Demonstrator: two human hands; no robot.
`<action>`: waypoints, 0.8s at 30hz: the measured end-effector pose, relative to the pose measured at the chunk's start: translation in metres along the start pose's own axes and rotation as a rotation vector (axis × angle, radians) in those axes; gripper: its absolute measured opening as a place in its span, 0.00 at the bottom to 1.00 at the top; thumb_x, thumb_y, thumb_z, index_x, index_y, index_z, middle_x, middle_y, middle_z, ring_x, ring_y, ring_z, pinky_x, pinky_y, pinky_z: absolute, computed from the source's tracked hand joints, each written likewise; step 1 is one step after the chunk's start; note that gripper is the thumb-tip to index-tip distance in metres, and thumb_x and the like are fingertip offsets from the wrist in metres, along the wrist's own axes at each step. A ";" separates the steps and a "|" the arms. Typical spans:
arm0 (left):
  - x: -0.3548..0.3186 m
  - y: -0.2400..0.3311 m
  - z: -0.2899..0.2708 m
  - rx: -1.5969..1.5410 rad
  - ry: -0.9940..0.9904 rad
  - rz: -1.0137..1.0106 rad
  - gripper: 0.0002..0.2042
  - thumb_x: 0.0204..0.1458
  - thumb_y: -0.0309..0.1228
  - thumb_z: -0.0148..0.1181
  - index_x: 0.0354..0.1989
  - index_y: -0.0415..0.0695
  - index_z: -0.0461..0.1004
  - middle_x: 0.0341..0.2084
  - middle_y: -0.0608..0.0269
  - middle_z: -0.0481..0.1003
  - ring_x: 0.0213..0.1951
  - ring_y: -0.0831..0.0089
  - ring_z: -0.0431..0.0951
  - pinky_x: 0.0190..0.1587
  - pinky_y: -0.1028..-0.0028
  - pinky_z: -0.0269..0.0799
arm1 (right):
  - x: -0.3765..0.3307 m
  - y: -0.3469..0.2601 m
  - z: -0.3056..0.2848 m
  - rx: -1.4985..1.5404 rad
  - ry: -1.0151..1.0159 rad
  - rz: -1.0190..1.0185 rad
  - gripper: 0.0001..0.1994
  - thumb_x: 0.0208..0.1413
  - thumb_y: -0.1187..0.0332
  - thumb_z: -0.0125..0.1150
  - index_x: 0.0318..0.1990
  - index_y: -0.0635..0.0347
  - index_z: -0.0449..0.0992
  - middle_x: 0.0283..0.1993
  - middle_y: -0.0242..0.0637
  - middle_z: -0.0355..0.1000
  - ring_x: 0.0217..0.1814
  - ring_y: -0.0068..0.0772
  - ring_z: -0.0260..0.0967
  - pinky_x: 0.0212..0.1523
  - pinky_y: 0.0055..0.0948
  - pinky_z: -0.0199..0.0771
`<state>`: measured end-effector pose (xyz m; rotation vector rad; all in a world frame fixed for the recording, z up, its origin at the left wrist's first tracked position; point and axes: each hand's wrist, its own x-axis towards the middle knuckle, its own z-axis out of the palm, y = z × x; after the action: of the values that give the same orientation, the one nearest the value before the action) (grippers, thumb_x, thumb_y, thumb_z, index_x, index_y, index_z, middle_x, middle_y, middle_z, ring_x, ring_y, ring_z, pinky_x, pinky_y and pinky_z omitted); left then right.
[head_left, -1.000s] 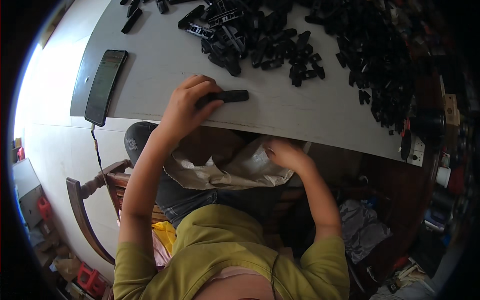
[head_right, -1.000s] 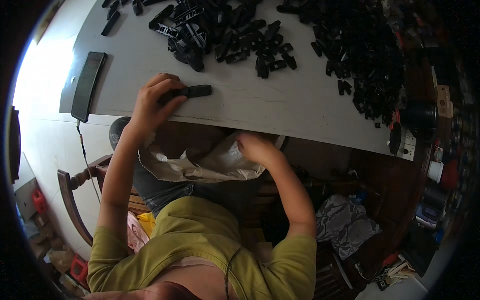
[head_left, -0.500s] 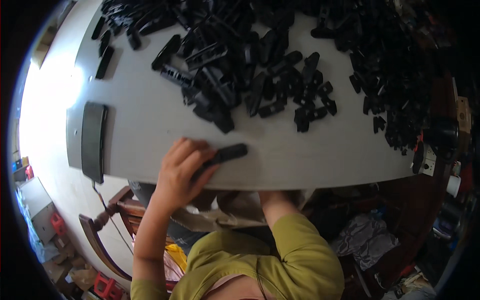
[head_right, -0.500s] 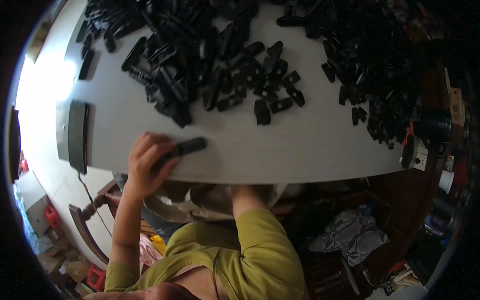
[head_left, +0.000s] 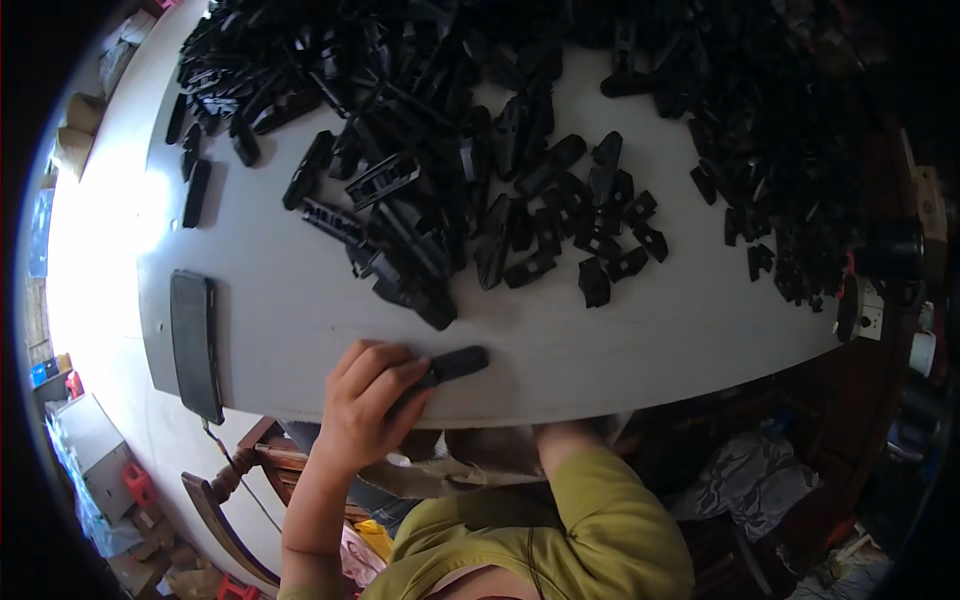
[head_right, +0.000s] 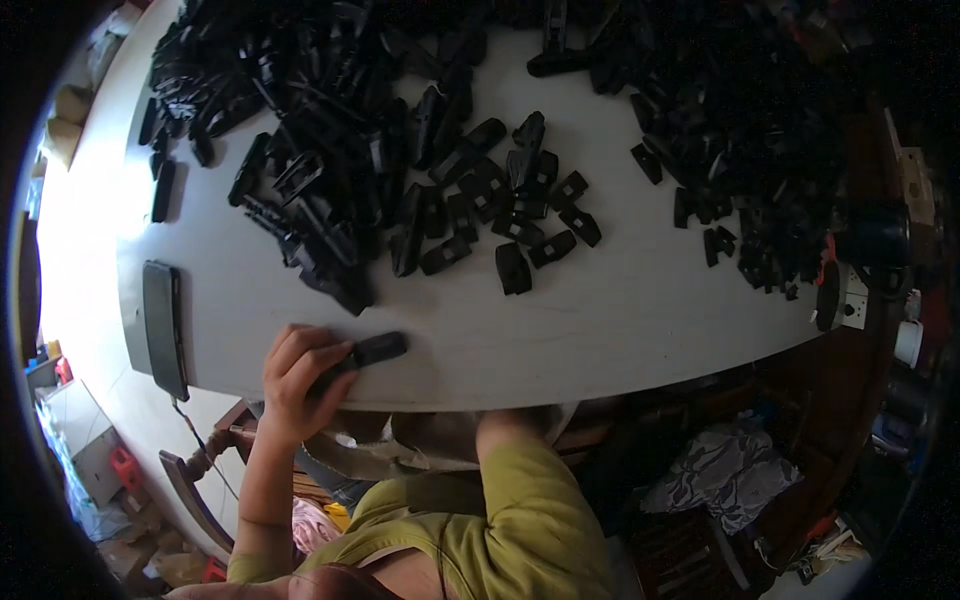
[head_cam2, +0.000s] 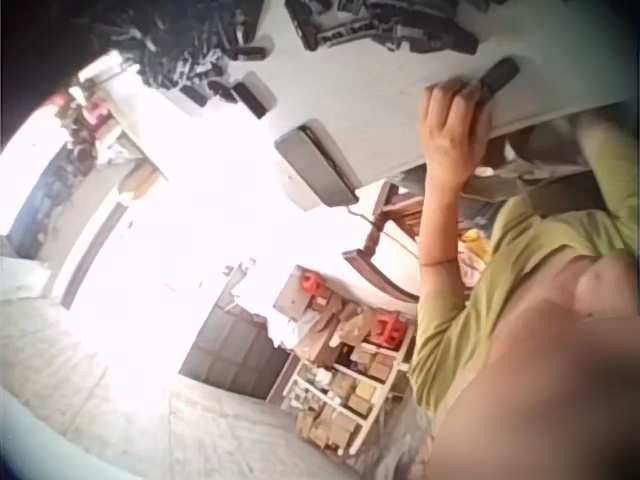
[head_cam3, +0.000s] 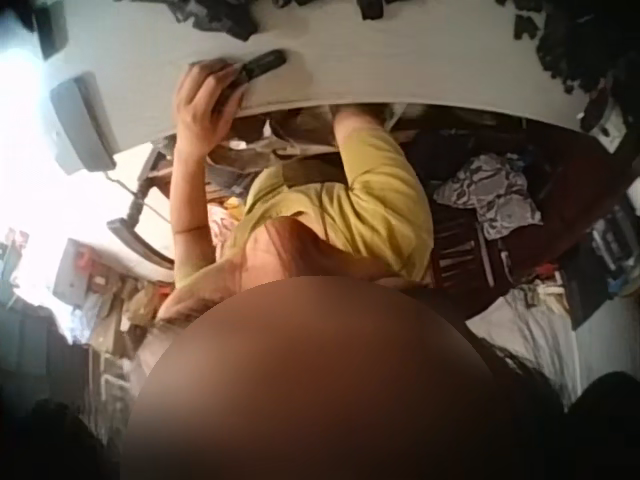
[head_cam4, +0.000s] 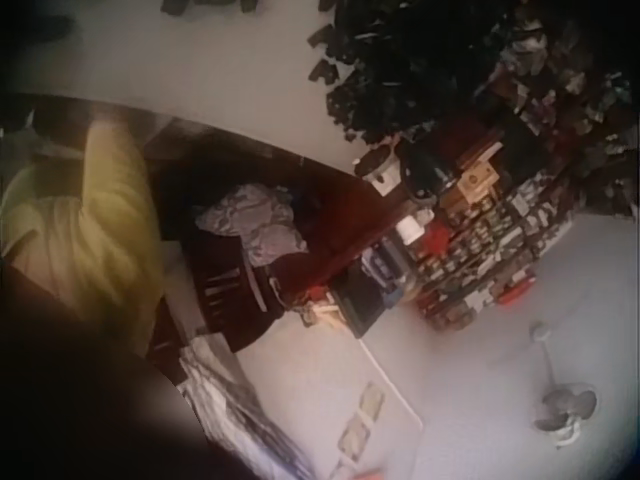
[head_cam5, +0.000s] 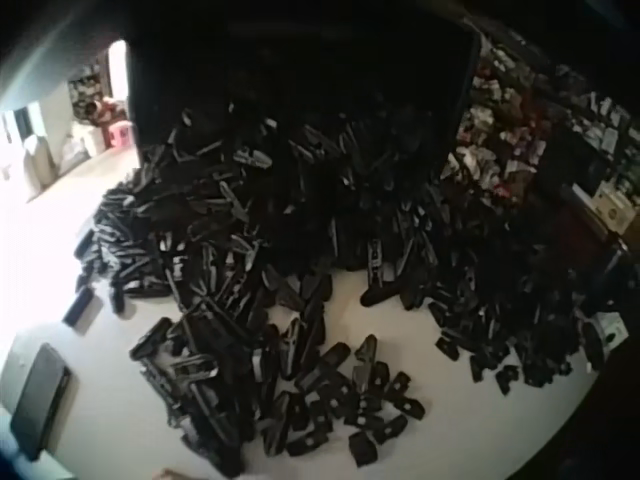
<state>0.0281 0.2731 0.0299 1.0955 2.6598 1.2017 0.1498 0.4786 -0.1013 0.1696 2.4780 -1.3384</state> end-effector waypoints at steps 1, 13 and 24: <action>0.000 0.000 0.002 -0.011 0.007 -0.013 0.14 0.36 0.23 0.67 0.35 0.39 0.76 0.32 0.55 0.72 0.34 0.57 0.73 0.36 0.66 0.70 | -0.006 0.001 -0.005 -0.001 0.000 -0.011 0.15 0.60 0.63 0.51 0.53 0.54 0.71 0.51 0.42 0.71 0.55 0.48 0.67 0.55 0.43 0.65; -0.012 -0.003 0.002 -0.058 0.024 0.093 0.11 0.42 0.26 0.65 0.35 0.41 0.75 0.36 0.57 0.73 0.40 0.56 0.72 0.43 0.64 0.69 | -0.041 -0.085 -0.048 0.323 -0.391 -0.223 0.13 0.65 0.68 0.45 0.54 0.59 0.70 0.36 0.33 0.72 0.34 0.29 0.68 0.35 0.28 0.67; -0.008 0.010 0.015 -0.140 -0.064 0.160 0.10 0.43 0.24 0.64 0.36 0.40 0.75 0.36 0.56 0.73 0.42 0.55 0.71 0.46 0.63 0.68 | -0.018 -0.101 -0.073 -0.262 0.511 -0.537 0.16 0.42 0.71 0.72 0.41 0.60 0.80 0.32 0.34 0.69 0.27 0.30 0.67 0.30 0.28 0.70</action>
<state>0.0440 0.2828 0.0241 1.3188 2.4394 1.3302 0.1247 0.4838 0.0221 -0.2707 3.2716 -1.2452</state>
